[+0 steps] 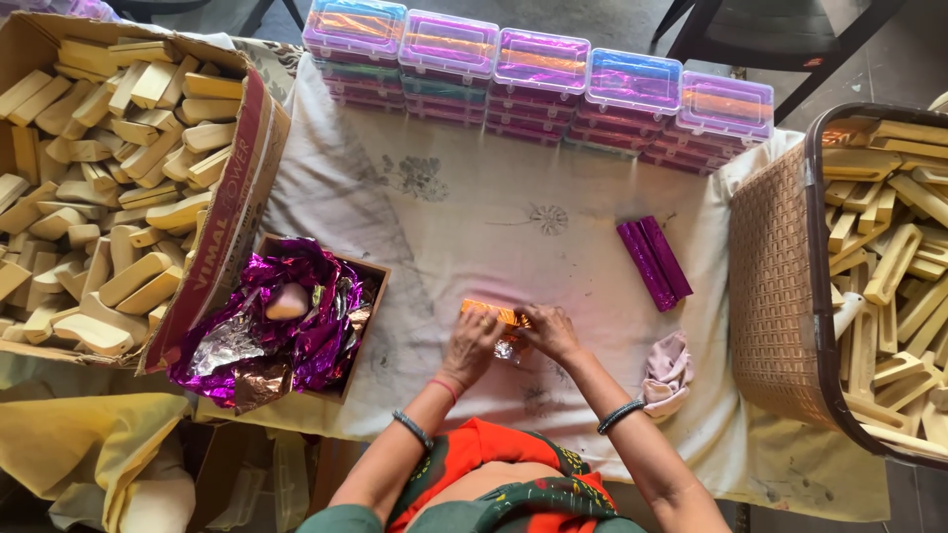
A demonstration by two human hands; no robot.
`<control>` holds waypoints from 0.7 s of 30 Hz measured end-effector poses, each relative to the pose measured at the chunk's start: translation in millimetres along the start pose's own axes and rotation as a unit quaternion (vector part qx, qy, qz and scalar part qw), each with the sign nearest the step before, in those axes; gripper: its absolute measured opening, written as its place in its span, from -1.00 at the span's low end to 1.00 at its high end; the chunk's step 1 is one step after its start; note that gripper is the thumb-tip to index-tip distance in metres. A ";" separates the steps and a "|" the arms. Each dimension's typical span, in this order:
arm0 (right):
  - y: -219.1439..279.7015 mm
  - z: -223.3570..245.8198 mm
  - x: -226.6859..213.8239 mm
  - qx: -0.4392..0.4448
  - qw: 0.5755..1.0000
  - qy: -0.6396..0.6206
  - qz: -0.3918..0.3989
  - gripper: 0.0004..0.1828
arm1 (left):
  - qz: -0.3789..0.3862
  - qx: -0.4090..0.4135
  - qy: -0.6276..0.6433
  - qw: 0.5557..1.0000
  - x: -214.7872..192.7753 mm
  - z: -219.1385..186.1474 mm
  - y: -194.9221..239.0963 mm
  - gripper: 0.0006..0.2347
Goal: The person wraps a wooden block in shiny foil paper and places it on the floor. They then wipe a clear plastic container with a cloth and place the wrapped block inside.
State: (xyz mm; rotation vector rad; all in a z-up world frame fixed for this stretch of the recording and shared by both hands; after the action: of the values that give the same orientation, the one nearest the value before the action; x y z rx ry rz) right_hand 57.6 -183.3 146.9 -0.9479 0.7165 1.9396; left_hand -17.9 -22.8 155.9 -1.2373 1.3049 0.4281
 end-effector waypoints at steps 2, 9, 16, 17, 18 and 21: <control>0.5 -8.8 10.8 -0.027 0.999 0.029 -0.017 -0.55 | 0.013 0.016 0.039 0.999 3.8 -14.5 23.4 -0.71; 20.9 9.9 14.4 -0.112 0.985 0.098 -0.090 -0.59 | 0.185 0.049 0.122 0.974 5.5 -39.4 66.1 -0.55; 29.7 19.9 14.7 -0.160 0.965 0.166 -0.128 -0.54 | 0.201 0.055 0.111 0.972 12.2 -41.8 73.7 -0.54; 30.2 21.5 14.3 -0.179 0.957 0.183 -0.132 -0.52 | 0.206 0.055 0.108 0.971 12.3 -41.9 73.8 -0.52; 29.8 24.3 14.9 -0.200 0.950 0.200 -0.135 -0.50 | 0.212 0.053 0.104 0.970 11.8 -41.1 74.8 -0.51; 28.5 30.0 11.4 -0.209 0.937 0.241 -0.141 -0.45 | 0.226 0.056 0.105 0.967 11.8 -43.7 76.2 -0.50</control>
State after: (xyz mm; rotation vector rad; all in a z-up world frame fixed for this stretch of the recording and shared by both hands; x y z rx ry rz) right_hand 18.4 -169.3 157.5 -1.7283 0.3982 1.6401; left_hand -98.3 -37.0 121.3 -0.9021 1.7780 0.5483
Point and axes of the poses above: each hand's wrist, its own y-axis away from the middle knuckle, its own x-axis out of the palm, z = x × y, the point moved 5 cm from there along -y, towards the middle knuckle, and after that the axes turned 3 degrees about x, right-handed, at the moved point
